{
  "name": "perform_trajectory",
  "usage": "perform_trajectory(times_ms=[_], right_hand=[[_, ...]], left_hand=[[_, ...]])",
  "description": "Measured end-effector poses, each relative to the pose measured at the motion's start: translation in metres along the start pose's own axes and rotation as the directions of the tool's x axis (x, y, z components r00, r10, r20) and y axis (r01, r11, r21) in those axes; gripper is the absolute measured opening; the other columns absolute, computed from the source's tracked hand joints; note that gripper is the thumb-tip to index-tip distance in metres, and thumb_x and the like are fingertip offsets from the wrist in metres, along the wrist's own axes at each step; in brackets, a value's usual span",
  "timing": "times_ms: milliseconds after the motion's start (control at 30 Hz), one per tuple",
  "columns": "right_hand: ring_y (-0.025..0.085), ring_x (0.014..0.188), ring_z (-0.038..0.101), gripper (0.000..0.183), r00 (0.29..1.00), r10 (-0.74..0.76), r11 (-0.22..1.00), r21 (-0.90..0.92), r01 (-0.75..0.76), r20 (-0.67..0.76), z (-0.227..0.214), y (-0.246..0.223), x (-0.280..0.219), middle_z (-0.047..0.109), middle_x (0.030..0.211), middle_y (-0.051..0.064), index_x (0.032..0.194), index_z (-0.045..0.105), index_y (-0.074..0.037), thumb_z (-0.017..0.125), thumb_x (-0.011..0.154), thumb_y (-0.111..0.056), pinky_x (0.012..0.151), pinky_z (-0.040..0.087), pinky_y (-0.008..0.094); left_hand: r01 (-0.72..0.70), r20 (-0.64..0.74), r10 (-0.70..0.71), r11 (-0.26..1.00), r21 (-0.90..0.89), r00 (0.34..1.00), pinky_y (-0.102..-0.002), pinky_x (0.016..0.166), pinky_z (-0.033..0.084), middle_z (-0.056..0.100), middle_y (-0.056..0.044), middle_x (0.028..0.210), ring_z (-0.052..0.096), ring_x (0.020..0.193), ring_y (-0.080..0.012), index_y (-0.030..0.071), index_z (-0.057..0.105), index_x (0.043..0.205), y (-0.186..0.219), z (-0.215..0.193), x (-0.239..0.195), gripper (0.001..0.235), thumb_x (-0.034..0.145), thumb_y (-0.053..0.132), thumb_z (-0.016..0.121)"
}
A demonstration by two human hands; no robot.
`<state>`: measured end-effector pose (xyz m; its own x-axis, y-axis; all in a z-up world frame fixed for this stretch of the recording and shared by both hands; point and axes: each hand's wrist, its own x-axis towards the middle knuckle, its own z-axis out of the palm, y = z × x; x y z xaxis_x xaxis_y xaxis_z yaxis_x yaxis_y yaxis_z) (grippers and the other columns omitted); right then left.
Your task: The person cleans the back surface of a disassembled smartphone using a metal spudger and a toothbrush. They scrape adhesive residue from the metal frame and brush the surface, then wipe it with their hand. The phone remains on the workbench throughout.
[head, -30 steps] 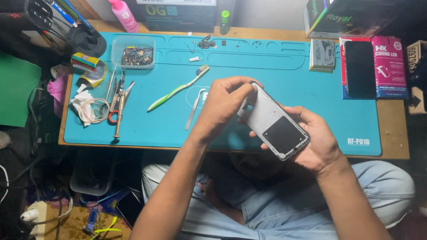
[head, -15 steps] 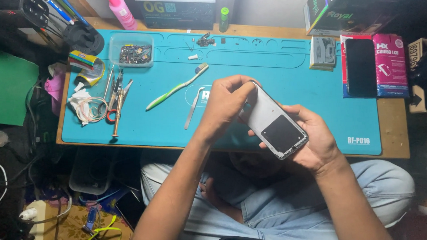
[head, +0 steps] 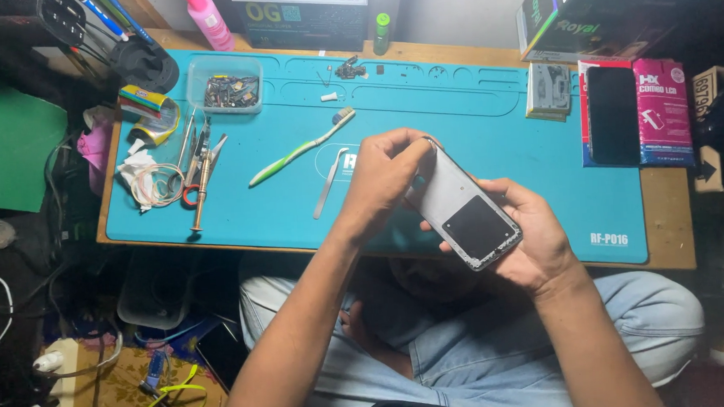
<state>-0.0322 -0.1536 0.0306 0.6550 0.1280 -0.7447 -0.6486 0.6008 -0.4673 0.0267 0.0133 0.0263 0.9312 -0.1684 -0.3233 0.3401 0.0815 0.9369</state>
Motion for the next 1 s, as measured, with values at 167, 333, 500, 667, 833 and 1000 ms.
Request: perform_trajectory(times_ms=[167,333,500,667,833,1000], right_hand=[[0.038,0.092,0.08,0.046,1.0,-0.004,1.0,0.002,0.004,0.022,-0.005,0.0,0.007,0.081,0.112,0.021,0.135,0.074,-0.011,0.06,0.095,-0.028,0.074,0.066,0.066],[0.039,0.092,0.08,0.046,0.999,-0.007,1.0,0.015,0.007,0.036,-0.008,0.001,0.01,0.08,0.112,0.022,0.137,0.073,-0.009,0.06,0.096,-0.027,0.073,0.067,0.065],[0.039,0.094,0.08,0.048,0.999,-0.016,1.0,0.016,0.016,0.041,-0.012,0.003,0.014,0.08,0.114,0.022,0.139,0.072,-0.009,0.059,0.097,-0.027,0.074,0.067,0.065],[0.042,0.099,0.078,0.046,0.999,-0.003,0.998,0.068,0.006,-0.036,0.002,-0.002,0.001,0.079,0.117,0.023,0.135,0.073,-0.011,0.06,0.096,-0.031,0.081,0.065,0.064],[0.043,0.104,0.078,0.044,0.997,-0.042,0.991,0.121,0.05,-0.068,-0.021,-0.01,0.015,0.079,0.12,0.024,0.129,0.073,-0.007,0.06,0.098,-0.034,0.084,0.065,0.059],[0.047,0.112,0.076,0.04,0.987,-0.116,0.948,0.283,0.143,-0.111,-0.008,-0.016,0.016,0.077,0.124,0.024,0.125,0.072,-0.004,0.06,0.098,-0.031,0.098,0.06,0.07]], left_hand=[[-0.086,0.009,0.086,0.994,0.067,0.996,-0.035,0.078,0.059,0.078,-0.007,0.085,0.069,0.088,-0.0174,0.01,0.083,0.093,-0.034,0.002,0.02,0.018,0.078,0.019,0.078],[-0.117,0.026,0.115,0.986,0.121,0.993,-0.035,0.076,0.057,0.075,-0.006,0.083,0.07,0.085,-0.0184,0.012,0.08,0.094,-0.041,0.005,0.025,0.031,0.067,0.022,0.088],[-0.145,0.016,0.145,0.975,0.171,0.989,-0.035,0.074,0.057,0.076,-0.006,0.083,0.071,0.085,-0.0188,0.012,0.079,0.093,-0.047,0.005,0.028,0.032,0.066,0.024,0.092],[-0.252,-0.199,0.297,0.942,0.222,0.934,-0.037,0.086,0.058,0.083,-0.006,0.1,0.077,0.099,-0.0211,0.016,0.08,0.111,-0.037,0.0,0.016,0.022,0.09,0.021,0.073],[-0.339,-0.342,0.322,0.941,0.011,0.883,-0.026,0.068,0.05,0.064,-0.004,0.061,0.058,0.068,-0.0107,0.007,0.079,0.089,-0.016,0.019,-0.055,0.026,0.103,0.028,0.075],[-0.219,0.167,0.252,0.956,-0.195,0.953,-0.029,0.101,0.054,0.077,-0.004,0.117,0.068,0.108,-0.0136,0.007,0.078,0.123,0.002,0.067,-0.199,0.032,0.11,0.03,0.059]])
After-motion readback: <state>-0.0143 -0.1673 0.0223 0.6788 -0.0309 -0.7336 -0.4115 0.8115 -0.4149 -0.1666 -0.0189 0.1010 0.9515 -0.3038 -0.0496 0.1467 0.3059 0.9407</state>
